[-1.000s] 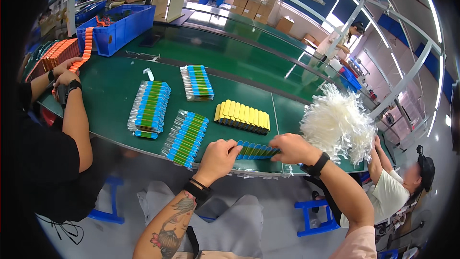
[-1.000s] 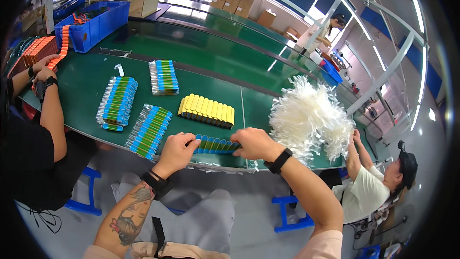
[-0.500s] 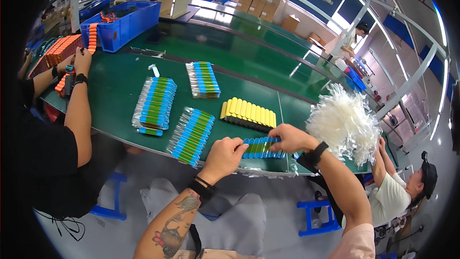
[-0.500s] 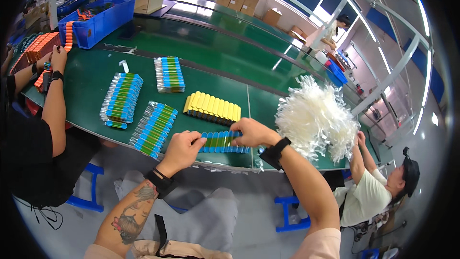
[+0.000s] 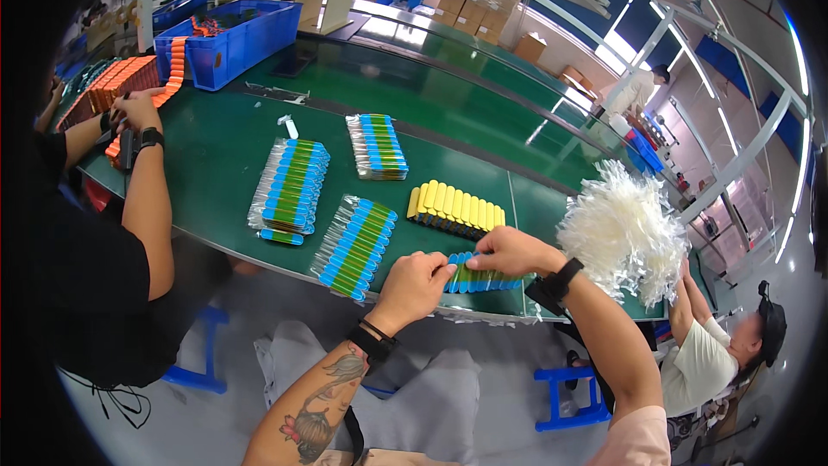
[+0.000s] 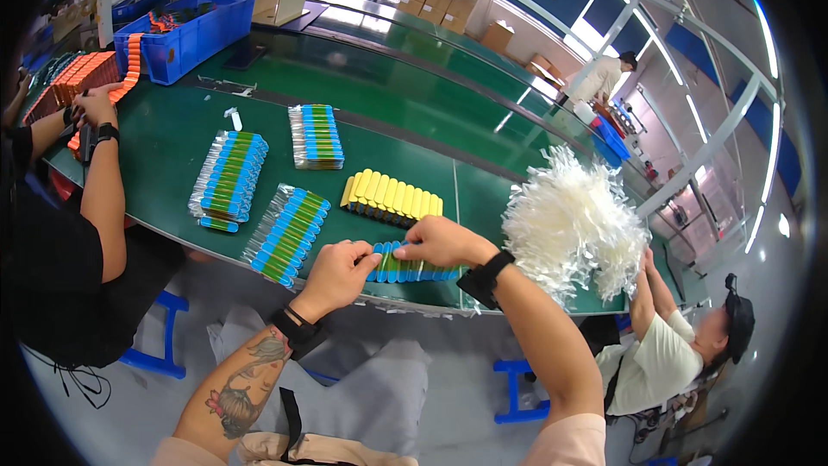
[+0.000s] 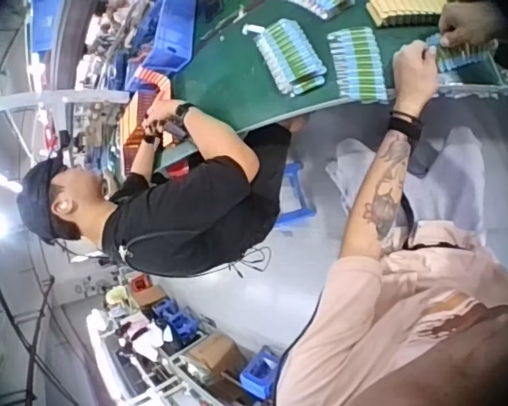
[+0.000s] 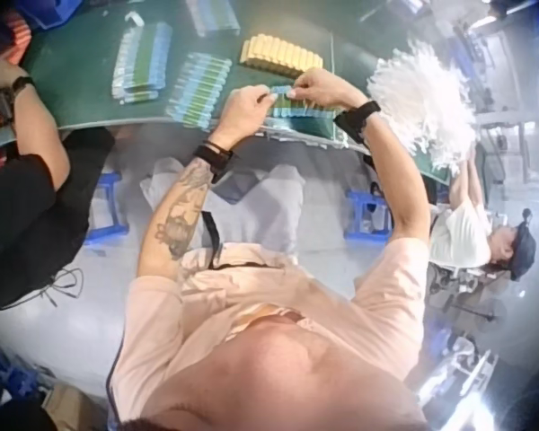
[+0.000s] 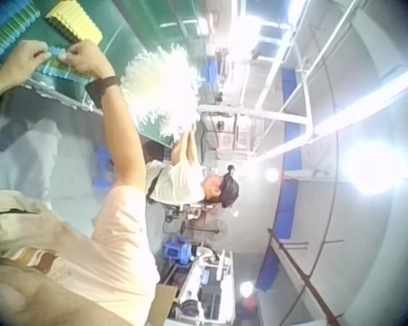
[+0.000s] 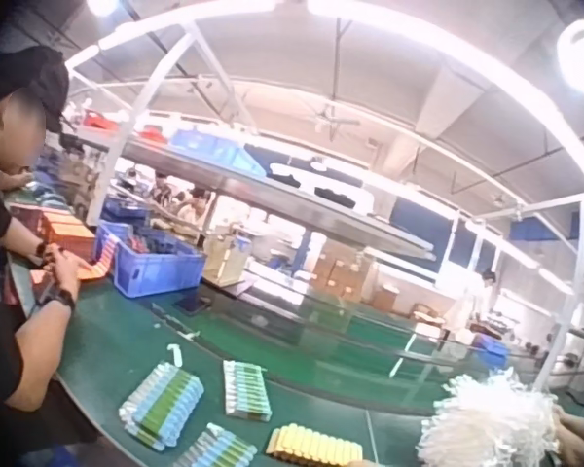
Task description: Manually assembling multicolored foam components into strips and arranging them at a factory workstation.
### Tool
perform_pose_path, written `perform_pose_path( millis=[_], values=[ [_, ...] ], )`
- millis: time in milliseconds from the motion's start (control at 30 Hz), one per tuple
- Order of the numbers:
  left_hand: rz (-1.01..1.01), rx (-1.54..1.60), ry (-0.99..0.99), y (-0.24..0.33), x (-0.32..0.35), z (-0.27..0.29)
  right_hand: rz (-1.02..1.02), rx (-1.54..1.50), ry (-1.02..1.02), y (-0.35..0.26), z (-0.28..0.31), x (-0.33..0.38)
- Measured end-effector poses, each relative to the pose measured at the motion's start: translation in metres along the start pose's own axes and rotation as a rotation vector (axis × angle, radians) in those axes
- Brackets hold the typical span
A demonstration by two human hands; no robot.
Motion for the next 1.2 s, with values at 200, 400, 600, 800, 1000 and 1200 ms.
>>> perform_pose_path(
  millis=[200, 400, 600, 800, 1000, 1200],
  values=[
    [0.079, 0.081, 0.013, 0.001, 0.003, 0.005, -0.032, -0.017, -0.07, 0.002, -0.017, -0.006],
    [0.181, 0.074, -0.084, 0.005, 0.001, 0.001, -0.177, 0.084, 0.14, 0.02, -0.015, 0.005],
    [0.085, 0.057, -0.021, 0.001, -0.003, 0.001, -0.231, 0.137, 0.176, 0.018, -0.023, 0.005],
    [0.15, -0.03, -0.142, -0.002, -0.005, -0.009, -0.209, 0.093, 0.216, 0.024, -0.027, 0.003],
    [-0.151, -0.245, -0.234, 0.022, 0.005, -0.008, -0.207, 0.159, 0.424, 0.012, -0.021, 0.012],
    [-0.185, -0.295, -0.263, 0.016, 0.008, -0.014, 0.153, 0.277, 0.506, -0.003, -0.028, 0.053]
  ],
)
Point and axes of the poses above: each hand's wrist, its own x-axis away from the middle knuckle, its own z-axis out of the back of the hand, y = z × x, the point moved 7 cm from there along -x, towards the middle knuckle, and after that the axes turned 7 degrees about x, right-handed, at the moved point
